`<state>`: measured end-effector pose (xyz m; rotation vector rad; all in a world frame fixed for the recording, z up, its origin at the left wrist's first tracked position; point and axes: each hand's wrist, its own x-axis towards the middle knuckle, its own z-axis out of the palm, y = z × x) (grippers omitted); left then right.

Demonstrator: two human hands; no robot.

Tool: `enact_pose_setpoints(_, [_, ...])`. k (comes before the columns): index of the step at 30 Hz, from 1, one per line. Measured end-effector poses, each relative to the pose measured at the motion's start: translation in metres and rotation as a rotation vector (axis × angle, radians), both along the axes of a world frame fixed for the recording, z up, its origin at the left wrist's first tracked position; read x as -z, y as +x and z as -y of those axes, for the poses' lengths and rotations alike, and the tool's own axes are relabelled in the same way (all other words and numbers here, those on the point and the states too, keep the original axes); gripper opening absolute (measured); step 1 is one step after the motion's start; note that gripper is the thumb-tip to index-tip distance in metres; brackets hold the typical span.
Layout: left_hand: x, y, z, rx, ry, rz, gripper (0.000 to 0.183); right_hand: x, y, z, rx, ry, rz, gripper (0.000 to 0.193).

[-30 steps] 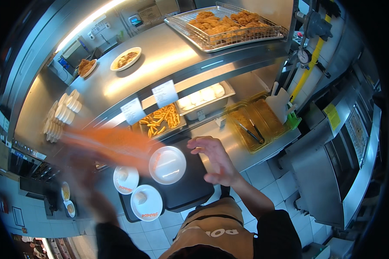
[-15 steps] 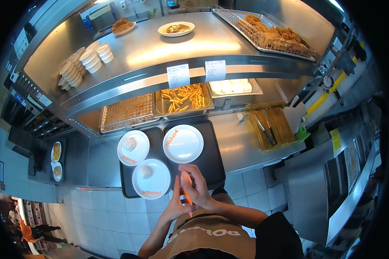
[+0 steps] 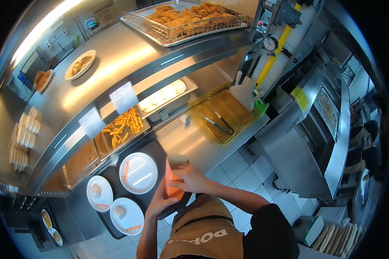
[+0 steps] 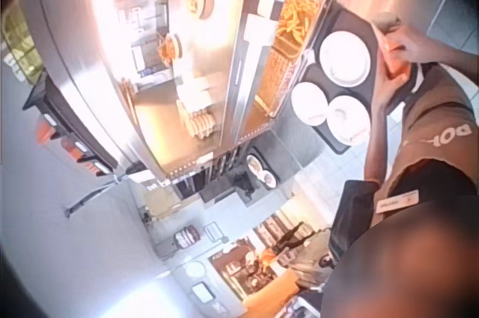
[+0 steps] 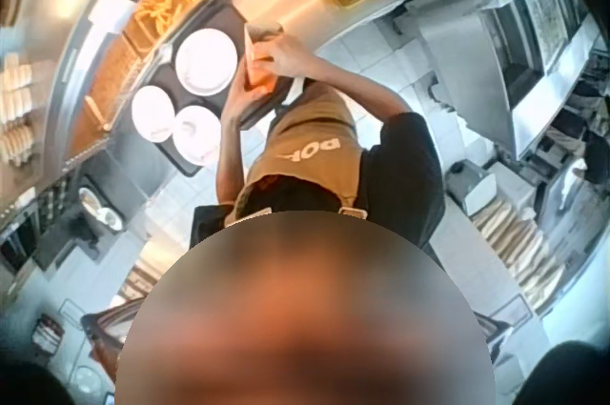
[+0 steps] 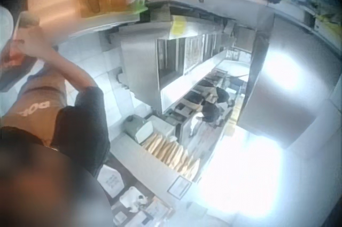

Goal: The person assembles multiple takeout orders by placing plates on a tray, scooping fries into containers, and using tongs to transfer fried chicken from a warming oven onto plates and into boxes. The person then closes the boxes and places them into branded bags.

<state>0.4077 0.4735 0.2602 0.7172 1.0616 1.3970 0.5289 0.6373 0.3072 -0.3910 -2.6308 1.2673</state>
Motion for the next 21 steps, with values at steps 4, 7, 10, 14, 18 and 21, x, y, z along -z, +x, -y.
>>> enact_pose_setpoints(4, [0.02, 0.012, -0.089, -0.117, -0.206, -0.469, 0.09, 0.02, 0.023, -0.107, 0.091, 0.0, -0.143, 0.042])
enact_pose_setpoints(7, [0.051, -0.013, -0.085, -0.446, -0.209, 0.015, 0.063, 0.037, 0.081, -0.296, 0.814, 0.738, -0.048, 0.038])
enact_pose_setpoints(10, [0.074, -0.066, -0.046, -0.743, -0.184, 0.279, 0.056, 0.07, 0.15, -0.441, 1.062, 1.014, 0.637, 0.042])
enact_pose_setpoints(14, [0.097, -0.168, -0.053, -1.009, 0.158, 0.53, 0.048, 0.114, 0.181, -0.546, 0.846, 0.183, 1.064, 0.025])
enact_pose_setpoints(18, [0.111, -0.225, -0.08, -1.157, 0.306, 0.553, 0.036, 0.117, 0.176, -0.537, 0.778, -0.354, 1.164, 0.021])
enact_pose_setpoints(21, [0.122, -0.21, -0.062, -1.173, 0.272, 0.493, 0.043, 0.086, 0.189, -0.424, 0.689, 0.192, 0.917, 0.035])
